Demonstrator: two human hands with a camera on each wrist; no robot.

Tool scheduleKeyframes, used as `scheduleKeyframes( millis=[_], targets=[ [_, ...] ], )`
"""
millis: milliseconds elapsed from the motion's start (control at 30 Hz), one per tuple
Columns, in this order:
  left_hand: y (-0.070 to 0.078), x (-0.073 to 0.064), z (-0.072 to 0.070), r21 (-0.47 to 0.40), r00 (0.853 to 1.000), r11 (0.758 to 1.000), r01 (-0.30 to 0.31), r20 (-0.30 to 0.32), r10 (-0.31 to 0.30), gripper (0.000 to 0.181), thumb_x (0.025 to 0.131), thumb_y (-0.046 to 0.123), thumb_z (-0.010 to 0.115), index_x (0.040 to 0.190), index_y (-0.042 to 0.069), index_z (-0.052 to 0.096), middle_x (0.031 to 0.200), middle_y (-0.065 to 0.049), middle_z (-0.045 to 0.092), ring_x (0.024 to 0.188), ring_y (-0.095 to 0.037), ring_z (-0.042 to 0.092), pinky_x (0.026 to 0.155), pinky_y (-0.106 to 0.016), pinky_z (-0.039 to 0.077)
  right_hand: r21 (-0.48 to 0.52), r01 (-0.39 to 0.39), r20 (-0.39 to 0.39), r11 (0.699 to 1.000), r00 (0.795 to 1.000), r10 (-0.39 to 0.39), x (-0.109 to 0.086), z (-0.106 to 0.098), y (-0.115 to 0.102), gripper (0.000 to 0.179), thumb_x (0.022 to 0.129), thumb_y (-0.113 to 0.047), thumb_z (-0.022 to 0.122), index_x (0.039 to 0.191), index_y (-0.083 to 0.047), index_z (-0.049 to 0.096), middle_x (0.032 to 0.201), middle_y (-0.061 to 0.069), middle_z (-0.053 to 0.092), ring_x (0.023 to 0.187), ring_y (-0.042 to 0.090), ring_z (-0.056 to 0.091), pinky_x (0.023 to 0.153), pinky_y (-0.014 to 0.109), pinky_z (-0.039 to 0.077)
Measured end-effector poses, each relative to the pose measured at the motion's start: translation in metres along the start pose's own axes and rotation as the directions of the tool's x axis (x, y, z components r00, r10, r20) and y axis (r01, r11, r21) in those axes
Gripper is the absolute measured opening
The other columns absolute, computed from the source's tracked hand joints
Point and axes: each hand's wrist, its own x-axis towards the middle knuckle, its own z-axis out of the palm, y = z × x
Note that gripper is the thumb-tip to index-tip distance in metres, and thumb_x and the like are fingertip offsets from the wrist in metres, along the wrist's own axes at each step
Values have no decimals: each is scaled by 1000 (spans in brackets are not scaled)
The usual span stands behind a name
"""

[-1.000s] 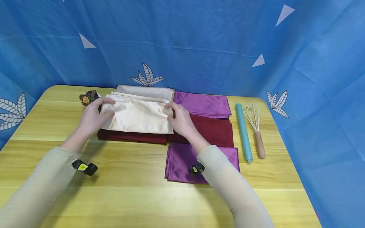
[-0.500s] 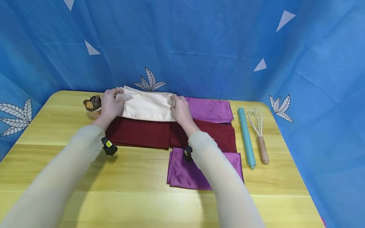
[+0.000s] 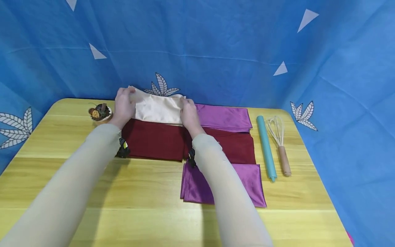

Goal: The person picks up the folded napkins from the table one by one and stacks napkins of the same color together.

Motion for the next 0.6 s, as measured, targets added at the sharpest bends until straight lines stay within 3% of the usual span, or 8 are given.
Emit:
scheduleKeyframes(
  millis=[233,400,533,600],
  targets=[
    [-2,6,2,51,1000,998,23,17,-24,40,89,-14,40,128,-9,52,124,-28,46,116,-41,46,99,-45,39,-39,22,91,999,996,-18,2,1,-1,60,88,4,56,145,1,36,145,22,39,134,31,36,110,33,27],
    [0,4,3,145,997,989,43,51,-50,50,88,-11,45,138,-5,44,136,-28,40,120,-46,42,101,-51,35,-69,37,180,997,983,-24,1,0,-3,70,90,-1,58,151,-3,24,150,28,23,137,36,28,110,38,26],
    [4,-1,3,252,994,966,57,74,-78,60,88,-7,46,146,3,35,149,-23,26,130,-46,30,104,-55,28,-103,57,224,993,974,-33,-2,-4,-5,75,91,-5,59,153,-8,17,152,30,14,118,40,51,99,41,42],
    [10,-3,3,264,993,963,62,80,-86,62,88,-6,47,148,6,33,151,-22,22,133,-43,26,105,-54,27,-119,78,221,990,974,-50,-4,-8,-7,75,91,-8,60,153,-8,18,153,29,13,112,40,55,95,42,45]
  ],
)
